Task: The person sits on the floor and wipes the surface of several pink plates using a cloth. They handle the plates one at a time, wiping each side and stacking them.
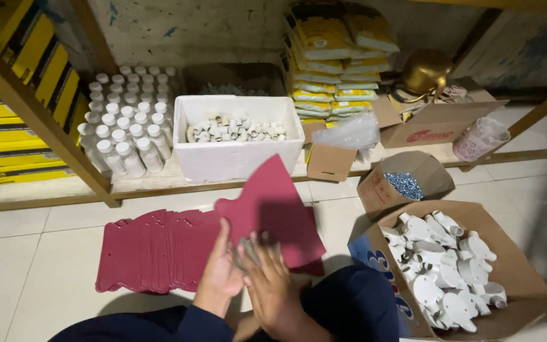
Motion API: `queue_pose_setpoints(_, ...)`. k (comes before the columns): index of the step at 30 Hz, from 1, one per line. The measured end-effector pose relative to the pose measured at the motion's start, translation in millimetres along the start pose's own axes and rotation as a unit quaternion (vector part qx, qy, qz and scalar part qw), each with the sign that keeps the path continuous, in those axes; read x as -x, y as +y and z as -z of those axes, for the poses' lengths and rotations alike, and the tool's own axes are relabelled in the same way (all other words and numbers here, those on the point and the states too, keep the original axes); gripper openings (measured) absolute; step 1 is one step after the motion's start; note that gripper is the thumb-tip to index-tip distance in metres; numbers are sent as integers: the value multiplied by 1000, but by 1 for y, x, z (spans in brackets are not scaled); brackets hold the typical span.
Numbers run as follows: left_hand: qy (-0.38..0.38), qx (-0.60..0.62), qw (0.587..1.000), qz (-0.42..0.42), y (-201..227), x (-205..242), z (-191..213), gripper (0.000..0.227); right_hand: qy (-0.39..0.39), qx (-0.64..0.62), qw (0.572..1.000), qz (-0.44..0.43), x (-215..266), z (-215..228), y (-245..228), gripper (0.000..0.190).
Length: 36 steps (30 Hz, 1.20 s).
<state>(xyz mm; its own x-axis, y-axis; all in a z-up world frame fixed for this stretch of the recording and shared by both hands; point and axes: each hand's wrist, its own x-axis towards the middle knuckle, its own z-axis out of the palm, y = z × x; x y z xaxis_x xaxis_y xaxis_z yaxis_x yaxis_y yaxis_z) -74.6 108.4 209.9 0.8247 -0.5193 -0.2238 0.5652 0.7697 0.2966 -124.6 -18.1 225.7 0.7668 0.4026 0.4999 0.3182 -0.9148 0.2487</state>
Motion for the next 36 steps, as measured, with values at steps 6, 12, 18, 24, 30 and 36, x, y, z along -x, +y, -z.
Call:
queue_pose_setpoints(6,63,48,991,-106,17,12,-24,70,26,-223,971,-84,19,-44,29,56)
queue_pose_setpoints(12,78,19,991,-110,5,-2,-17,67,19,-383,923,-13,29,-24,10,53)
queue_pose_setpoints(18,141,94,983,-74,18,7,-9,71,67,-344,932,-98,41,-71,60,54)
queue_pose_setpoints(24,235,-53,937,-255,18,1,8,24,-5,-515,617,-594,36,-63,109,35)
queue_pose_setpoints(30,-35,-653,632,-415,14,12,-39,37,-116,-889,106,-430,35,-53,122,80)
queue_pose_setpoints(36,91,-822,374,-420,-8,10,-37,103,-97,-844,218,-480,23,-46,136,60)
